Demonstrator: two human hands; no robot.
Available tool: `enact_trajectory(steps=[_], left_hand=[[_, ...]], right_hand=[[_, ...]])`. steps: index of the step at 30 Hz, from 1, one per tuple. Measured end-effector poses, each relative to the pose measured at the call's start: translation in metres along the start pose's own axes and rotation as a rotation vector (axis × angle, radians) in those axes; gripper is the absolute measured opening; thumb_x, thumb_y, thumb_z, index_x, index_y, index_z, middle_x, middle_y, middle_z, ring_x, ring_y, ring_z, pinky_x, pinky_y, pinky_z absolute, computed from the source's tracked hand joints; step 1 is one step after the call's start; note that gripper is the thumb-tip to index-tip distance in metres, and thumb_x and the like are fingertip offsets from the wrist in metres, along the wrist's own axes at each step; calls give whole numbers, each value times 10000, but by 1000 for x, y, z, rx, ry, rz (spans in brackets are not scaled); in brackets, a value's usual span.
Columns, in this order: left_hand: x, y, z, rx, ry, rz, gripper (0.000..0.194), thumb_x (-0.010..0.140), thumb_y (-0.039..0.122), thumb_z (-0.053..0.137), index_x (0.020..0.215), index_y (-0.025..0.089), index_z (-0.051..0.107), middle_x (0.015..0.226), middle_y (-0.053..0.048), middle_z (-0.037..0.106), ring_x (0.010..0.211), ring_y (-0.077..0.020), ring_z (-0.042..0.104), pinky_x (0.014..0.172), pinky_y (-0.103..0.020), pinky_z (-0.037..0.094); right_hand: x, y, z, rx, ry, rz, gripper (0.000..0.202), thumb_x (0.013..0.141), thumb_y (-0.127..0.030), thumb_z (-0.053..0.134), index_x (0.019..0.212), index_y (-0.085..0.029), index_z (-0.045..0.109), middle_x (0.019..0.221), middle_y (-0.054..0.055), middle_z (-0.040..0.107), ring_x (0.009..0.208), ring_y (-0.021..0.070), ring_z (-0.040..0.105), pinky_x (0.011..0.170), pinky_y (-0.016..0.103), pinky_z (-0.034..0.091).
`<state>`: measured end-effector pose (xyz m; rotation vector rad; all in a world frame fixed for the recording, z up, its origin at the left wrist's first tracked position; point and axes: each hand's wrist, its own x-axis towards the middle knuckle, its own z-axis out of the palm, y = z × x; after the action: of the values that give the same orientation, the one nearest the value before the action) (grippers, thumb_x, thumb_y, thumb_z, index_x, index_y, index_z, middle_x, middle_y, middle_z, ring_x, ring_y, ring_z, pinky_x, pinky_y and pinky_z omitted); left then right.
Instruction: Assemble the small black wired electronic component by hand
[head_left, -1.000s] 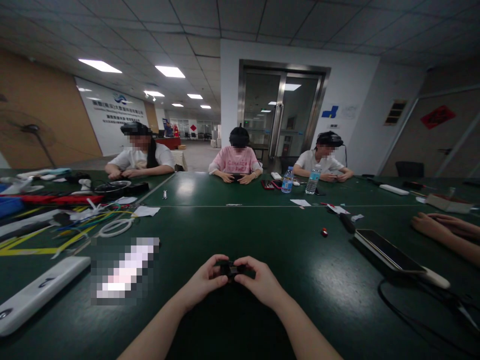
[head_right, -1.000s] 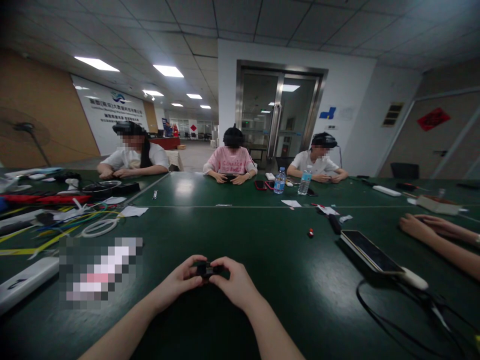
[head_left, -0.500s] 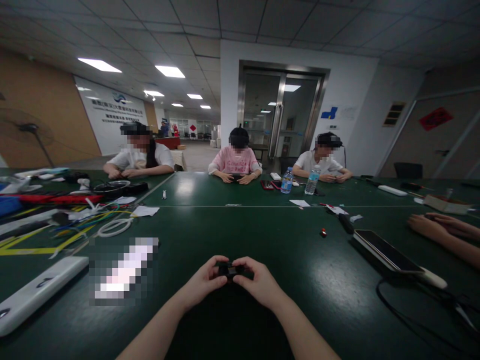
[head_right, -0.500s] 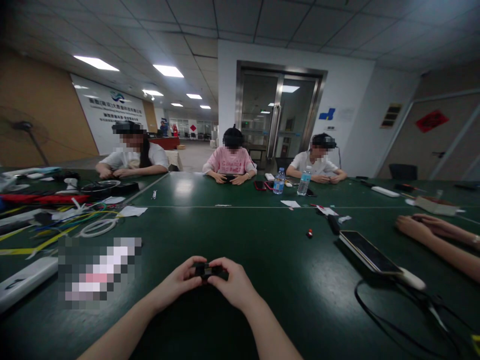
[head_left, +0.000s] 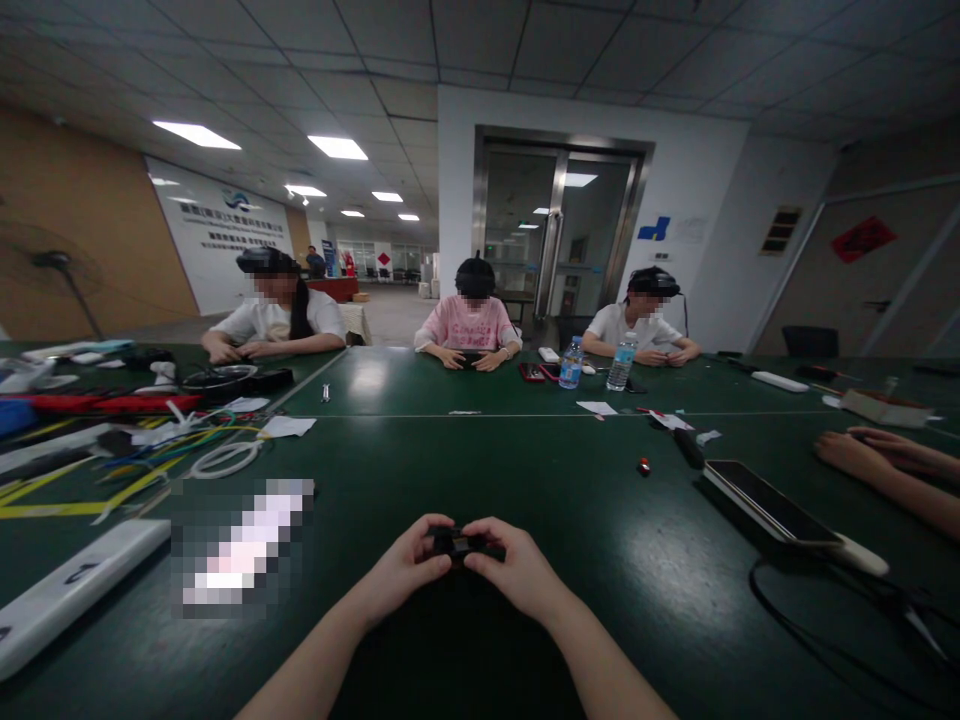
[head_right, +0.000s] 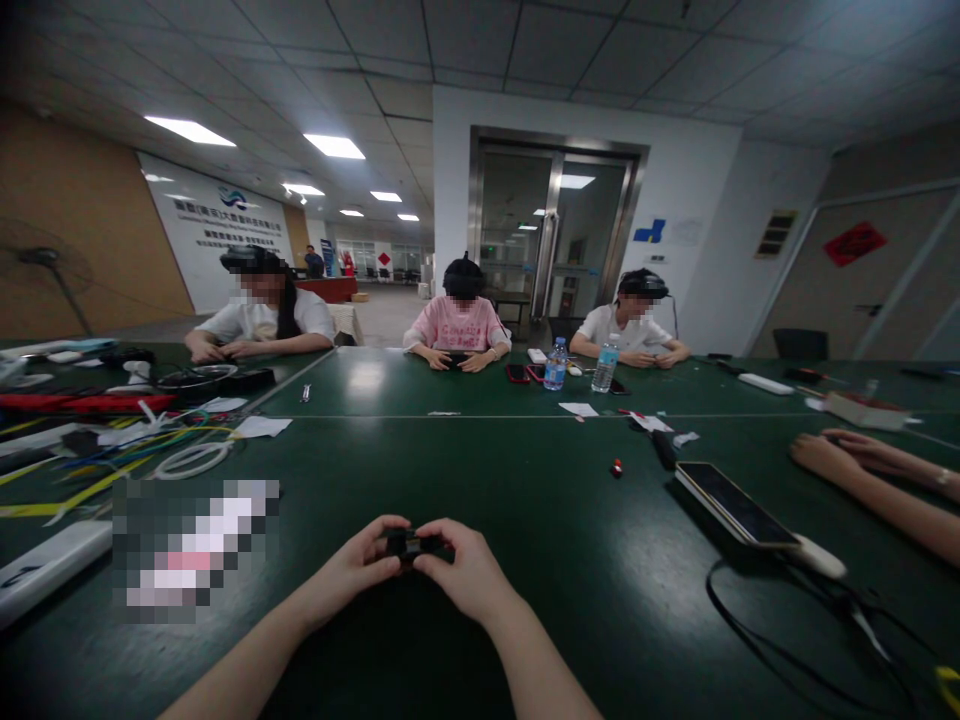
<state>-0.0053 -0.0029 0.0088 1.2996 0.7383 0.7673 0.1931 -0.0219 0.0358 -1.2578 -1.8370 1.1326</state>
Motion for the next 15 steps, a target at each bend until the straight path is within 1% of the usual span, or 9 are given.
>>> enact_trajectory(steps=[6,10,15], left_hand=[[2,-2,0,19,7,6,444,725,317,688,1090,235,448,956,-20,607,912,-200,577,818,-341,402],[2,-4,0,17,11,20,431,730,307,682,1085,243,447,960,-11,604,906,-191,578,815,-334,401],[1,-3,-1,17,-4,12,432,736,301,679,1095,239,447,959,-16,608,908,-193,575,816,-336,398]], right_hand=[[2,3,1,13,0,-24,269,757,-227,588,1025,-261,583,1025,-5,604,970,177,564,857,331,443],[3,6,1,20,5,-57,268,753,-225,594,1020,-249,587,1007,0,614,958,178,570,851,325,443],[3,7,1,-2,9,-48,257,755,-238,595,1012,-254,590,1017,-4,611,981,185,561,861,331,437]])
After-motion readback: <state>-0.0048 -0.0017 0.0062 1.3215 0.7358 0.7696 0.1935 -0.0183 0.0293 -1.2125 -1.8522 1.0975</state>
